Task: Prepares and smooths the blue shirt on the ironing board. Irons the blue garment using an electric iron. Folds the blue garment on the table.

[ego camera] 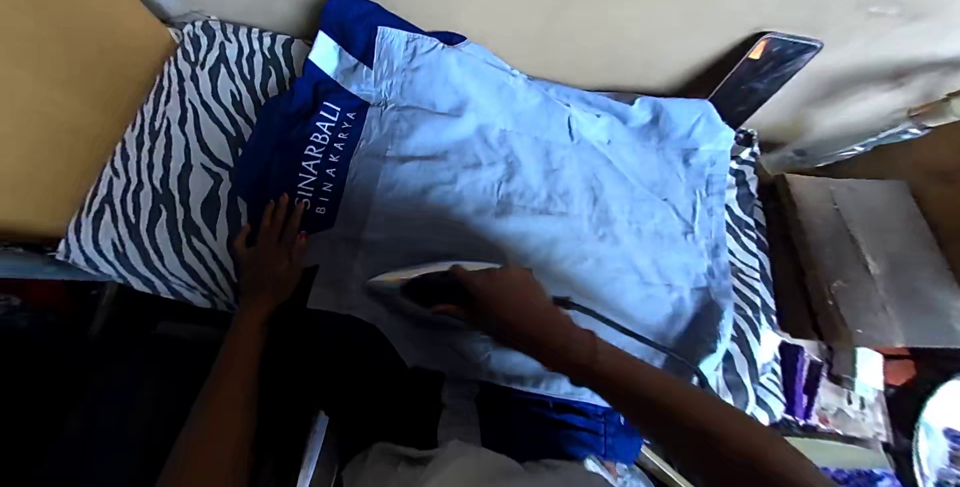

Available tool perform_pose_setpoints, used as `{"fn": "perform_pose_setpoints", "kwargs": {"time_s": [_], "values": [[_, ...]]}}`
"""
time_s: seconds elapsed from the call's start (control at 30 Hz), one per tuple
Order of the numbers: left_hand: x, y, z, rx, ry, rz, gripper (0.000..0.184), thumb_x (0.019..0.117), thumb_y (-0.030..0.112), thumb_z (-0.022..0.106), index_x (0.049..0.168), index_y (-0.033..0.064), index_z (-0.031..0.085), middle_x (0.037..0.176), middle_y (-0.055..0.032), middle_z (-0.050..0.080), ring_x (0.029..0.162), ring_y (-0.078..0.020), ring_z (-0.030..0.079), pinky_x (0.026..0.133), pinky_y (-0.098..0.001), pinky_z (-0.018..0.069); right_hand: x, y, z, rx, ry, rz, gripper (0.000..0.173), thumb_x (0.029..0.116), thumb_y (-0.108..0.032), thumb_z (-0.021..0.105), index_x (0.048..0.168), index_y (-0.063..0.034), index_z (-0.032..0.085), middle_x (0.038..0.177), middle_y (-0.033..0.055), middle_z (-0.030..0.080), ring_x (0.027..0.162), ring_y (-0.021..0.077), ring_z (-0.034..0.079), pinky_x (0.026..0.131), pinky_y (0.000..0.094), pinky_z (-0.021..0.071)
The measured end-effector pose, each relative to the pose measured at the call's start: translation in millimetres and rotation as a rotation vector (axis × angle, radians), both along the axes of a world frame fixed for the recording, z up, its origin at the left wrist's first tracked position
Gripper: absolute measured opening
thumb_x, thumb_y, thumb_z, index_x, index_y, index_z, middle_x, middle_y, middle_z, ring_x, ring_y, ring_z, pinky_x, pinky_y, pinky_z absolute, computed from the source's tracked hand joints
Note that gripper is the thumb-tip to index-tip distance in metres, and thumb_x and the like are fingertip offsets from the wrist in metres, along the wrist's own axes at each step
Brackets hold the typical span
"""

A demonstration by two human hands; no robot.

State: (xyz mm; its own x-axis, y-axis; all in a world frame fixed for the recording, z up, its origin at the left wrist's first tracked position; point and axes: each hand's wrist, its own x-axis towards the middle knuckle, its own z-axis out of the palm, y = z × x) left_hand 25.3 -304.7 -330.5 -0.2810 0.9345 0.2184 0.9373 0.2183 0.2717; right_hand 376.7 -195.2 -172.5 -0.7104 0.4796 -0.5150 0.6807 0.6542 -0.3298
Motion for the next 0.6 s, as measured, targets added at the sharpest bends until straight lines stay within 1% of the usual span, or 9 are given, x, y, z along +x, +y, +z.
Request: {"fn": "perform_pose_setpoints", "kwargs": {"time_s": [0.1,0.17,0.23,0.33,0.4,0.43,0.5,0.57,0.6], "values": [[-1.6,1.5,3.9,-0.002,-0.018,-0.001,0.056,0.1090,0.038,0.024,0.160,0.0196,0.037,0.169,-0.0059,0.027,0.157,-0.0273,0.021,0.119,-0.0667,0.0120,8.1,-21.8,-7.9,0.014,0.089,0.057,0.056,0.1033,-0.055,0.053,0.122,-0.0027,0.063,0.090,0.0233,0.071,0.087,0.0460,0.071,0.073,0.0614,0.0546],[-1.9,2.6,3.2,-0.005,-0.032,0.005,0.055,0.1089,0.038,0.024,0.159,0.0204,0.038,0.168,-0.0052,0.029,0.157,-0.0266,0.021,0.119,-0.0669,0.0116,46.6,-23.3,-10.9,0.085,0.056,-0.022,0.055,0.1011,-0.055,0.057,0.118,-0.0039,0.066,0.085,0.0214,0.072,0.081,0.0445,0.072,0.068,0.0609,0.0558],[0.2,0.9,3.4,-0.009,-0.034,0.017,0.055,0.1091,0.037,0.024,0.159,0.0203,0.039,0.168,-0.0053,0.030,0.156,-0.0264,0.023,0.120,-0.0665,0.0116,88.5,-20.1,-7.6,0.126,-0.055,-0.170,0.056,0.0993,-0.056,0.061,0.119,-0.0041,0.067,0.087,0.0230,0.072,0.083,0.0469,0.072,0.071,0.0640,0.0559],[31.2,1.7,20.2,0.011,-0.066,0.047,0.050,0.1080,0.024,0.032,0.153,0.0050,0.044,0.161,-0.0185,0.038,0.153,-0.0401,0.028,0.116,-0.0741,0.0131,129.7,-22.1,-5.7,0.200,-0.117,-0.235,0.057,0.0965,-0.057,0.064,0.111,-0.0029,0.067,0.080,0.0231,0.071,0.078,0.0478,0.072,0.066,0.0630,0.0550],[76.0,8.2,32.2,0.073,-0.111,-0.036,0.045,0.1054,0.014,0.040,0.146,-0.0037,0.049,0.154,-0.0238,0.046,0.150,-0.0437,0.033,0.118,-0.0713,0.0168,125.3,-31.3,-8.1,0.209,-0.065,-0.157,0.055,0.0959,-0.057,0.064,0.109,-0.0034,0.068,0.078,0.0217,0.070,0.075,0.0462,0.072,0.064,0.0620,0.0554],[97.3,14.0,32.4,0.087,-0.127,-0.122,0.047,0.1047,0.015,0.041,0.147,-0.0025,0.050,0.154,-0.0218,0.047,0.150,-0.0417,0.033,0.120,-0.0690,0.0175,117.4,-36.4,-10.4,0.209,-0.029,-0.102,0.055,0.0961,-0.057,0.064,0.110,-0.0038,0.069,0.079,0.0212,0.071,0.074,0.0452,0.072,0.063,0.0613,0.0562],[120.8,27.5,21.1,0.085,-0.109,-0.263,0.050,0.1069,0.030,0.039,0.151,0.0103,0.049,0.159,-0.0122,0.044,0.153,-0.0346,0.031,0.119,-0.0706,0.0142,103.3,-47.8,-15.0,0.221,0.017,-0.007,0.054,0.0967,-0.057,0.063,0.110,-0.0047,0.068,0.078,0.0202,0.070,0.070,0.0430,0.071,0.059,0.0579,0.0557],[114.4,27.4,10.0,0.022,-0.044,-0.249,0.054,0.1085,0.043,0.033,0.158,0.0228,0.041,0.167,-0.0031,0.031,0.157,-0.0302,0.020,0.117,-0.0742,0.0062,109.8,-57.9,-25.6,0.316,0.089,0.030,0.052,0.0941,-0.057,0.064,0.102,-0.0061,0.068,0.072,0.0168,0.067,0.062,0.0382,0.070,0.051,0.0522,0.0541],[104.0,20.8,10.4,0.015,-0.017,-0.179,0.054,0.1084,0.044,0.033,0.158,0.0237,0.040,0.168,-0.0043,0.029,0.157,-0.0330,0.018,0.115,-0.0775,0.0056,118.3,-59.9,-30.1,0.372,0.123,0.015,0.051,0.0920,-0.057,0.067,0.099,-0.0068,0.069,0.069,0.0155,0.066,0.059,0.0364,0.069,0.048,0.0507,0.0540]]}}
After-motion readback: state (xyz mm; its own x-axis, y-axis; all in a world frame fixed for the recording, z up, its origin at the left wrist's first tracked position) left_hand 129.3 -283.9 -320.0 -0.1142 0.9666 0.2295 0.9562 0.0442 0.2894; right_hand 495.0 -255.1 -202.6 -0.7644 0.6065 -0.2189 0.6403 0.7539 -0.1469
